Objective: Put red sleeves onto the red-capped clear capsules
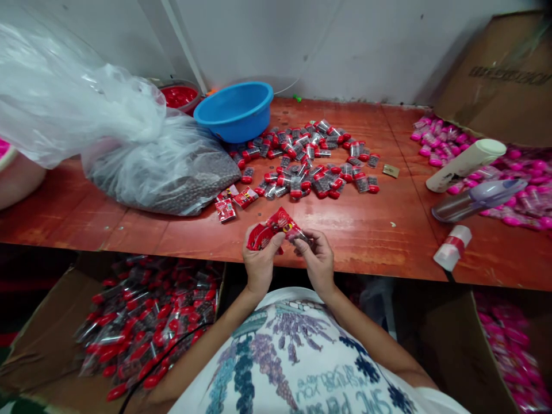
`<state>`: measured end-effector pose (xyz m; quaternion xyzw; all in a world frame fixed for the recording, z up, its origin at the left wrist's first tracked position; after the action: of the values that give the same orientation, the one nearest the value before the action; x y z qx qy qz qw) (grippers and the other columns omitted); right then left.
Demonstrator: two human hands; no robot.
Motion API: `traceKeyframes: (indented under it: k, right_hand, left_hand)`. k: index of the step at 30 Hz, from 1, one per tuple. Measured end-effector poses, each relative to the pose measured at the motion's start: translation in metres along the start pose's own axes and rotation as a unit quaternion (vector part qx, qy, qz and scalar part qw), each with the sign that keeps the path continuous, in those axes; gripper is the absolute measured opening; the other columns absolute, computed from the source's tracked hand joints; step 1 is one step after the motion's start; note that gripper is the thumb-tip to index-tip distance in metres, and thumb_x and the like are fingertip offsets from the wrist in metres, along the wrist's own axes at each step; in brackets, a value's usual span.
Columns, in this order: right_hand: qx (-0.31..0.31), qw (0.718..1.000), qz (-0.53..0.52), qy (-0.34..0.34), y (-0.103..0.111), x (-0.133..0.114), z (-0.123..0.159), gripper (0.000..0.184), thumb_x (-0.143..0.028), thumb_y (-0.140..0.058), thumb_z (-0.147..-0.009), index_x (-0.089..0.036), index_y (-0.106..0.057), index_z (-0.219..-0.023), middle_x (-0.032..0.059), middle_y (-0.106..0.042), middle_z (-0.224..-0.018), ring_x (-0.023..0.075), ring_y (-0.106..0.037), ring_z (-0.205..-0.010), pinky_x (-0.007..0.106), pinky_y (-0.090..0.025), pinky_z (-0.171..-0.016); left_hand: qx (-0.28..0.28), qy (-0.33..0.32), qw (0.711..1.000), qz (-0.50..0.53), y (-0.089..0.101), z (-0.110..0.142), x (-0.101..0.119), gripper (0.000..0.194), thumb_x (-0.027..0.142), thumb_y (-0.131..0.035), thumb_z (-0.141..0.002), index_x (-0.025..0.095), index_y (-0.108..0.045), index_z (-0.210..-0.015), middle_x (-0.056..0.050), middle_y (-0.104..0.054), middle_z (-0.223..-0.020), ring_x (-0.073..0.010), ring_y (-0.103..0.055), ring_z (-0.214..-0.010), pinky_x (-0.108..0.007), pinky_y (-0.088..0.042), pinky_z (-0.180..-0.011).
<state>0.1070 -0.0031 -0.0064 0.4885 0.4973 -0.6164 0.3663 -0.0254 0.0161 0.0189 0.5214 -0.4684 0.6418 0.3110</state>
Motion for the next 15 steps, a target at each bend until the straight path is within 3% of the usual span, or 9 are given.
traceKeyframes:
  k: [3,7,9,13,15]
  right_hand:
    - [-0.009,1.000,-0.011,0.005,0.000,0.002,0.000,0.025,-0.030,-0.069,-0.080,-0.023,-0.060,-0.101,-0.0001,-0.068,-0.089,0.0120,-0.063,-0.072,0.026,-0.053,-0.067]
    - [0.005,0.999,0.019,0.029,0.002,0.004,0.001,0.029,-0.028,-0.074,-0.075,-0.023,-0.060,-0.100,0.0002,-0.066,-0.092,0.0140,-0.064,-0.081,0.029,-0.053,-0.076]
    - [0.015,0.999,0.020,0.021,0.003,0.003,0.001,0.029,-0.028,-0.074,-0.075,-0.022,-0.059,-0.099,-0.0004,-0.066,-0.090,0.0133,-0.064,-0.077,0.028,-0.053,-0.073]
    - [-0.034,0.998,-0.025,-0.040,-0.001,0.002,-0.002,0.027,-0.030,-0.071,-0.077,-0.022,-0.058,-0.098,-0.0021,-0.066,-0.083,0.0112,-0.061,-0.062,0.024,-0.052,-0.058]
    - [-0.042,0.998,-0.017,-0.035,0.000,0.002,-0.003,0.026,-0.030,-0.071,-0.077,-0.022,-0.059,-0.099,-0.0020,-0.067,-0.083,0.0117,-0.061,-0.064,0.025,-0.052,-0.061]
  left_hand:
    - [-0.049,0.051,0.997,0.000,-0.004,0.001,0.000,0.036,0.023,-0.082,-0.060,0.016,-0.063,-0.089,-0.001,-0.071,-0.079,-0.0148,-0.065,-0.067,-0.023,-0.050,-0.056]
    - [-0.061,0.134,0.989,0.015,-0.005,0.003,-0.004,0.032,0.022,-0.083,-0.057,0.015,-0.067,-0.084,-0.002,-0.071,-0.075,-0.0144,-0.065,-0.062,-0.022,-0.049,-0.053]
    - [-0.072,0.168,0.982,0.037,-0.006,0.003,-0.007,0.030,0.021,-0.083,-0.056,0.015,-0.068,-0.082,-0.001,-0.071,-0.074,-0.0129,-0.064,-0.060,-0.021,-0.048,-0.052]
    - [-0.105,0.207,0.971,0.060,-0.005,0.000,-0.012,0.027,0.018,-0.083,-0.055,0.014,-0.070,-0.078,-0.001,-0.071,-0.072,-0.0117,-0.062,-0.059,-0.021,-0.049,-0.053]
    - [-0.105,0.207,0.971,0.056,-0.003,-0.003,-0.011,0.026,0.017,-0.083,-0.055,0.013,-0.070,-0.077,-0.001,-0.071,-0.072,-0.0119,-0.062,-0.060,-0.021,-0.050,-0.055]
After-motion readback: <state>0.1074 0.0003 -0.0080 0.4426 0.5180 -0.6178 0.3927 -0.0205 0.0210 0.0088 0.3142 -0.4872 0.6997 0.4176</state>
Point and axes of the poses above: each hand's wrist, its own z-axis away from the middle knuckle, its own y-axis out of the back of the hand, x = y × z, the point moved 4 cm from there along -z, towards the middle knuckle
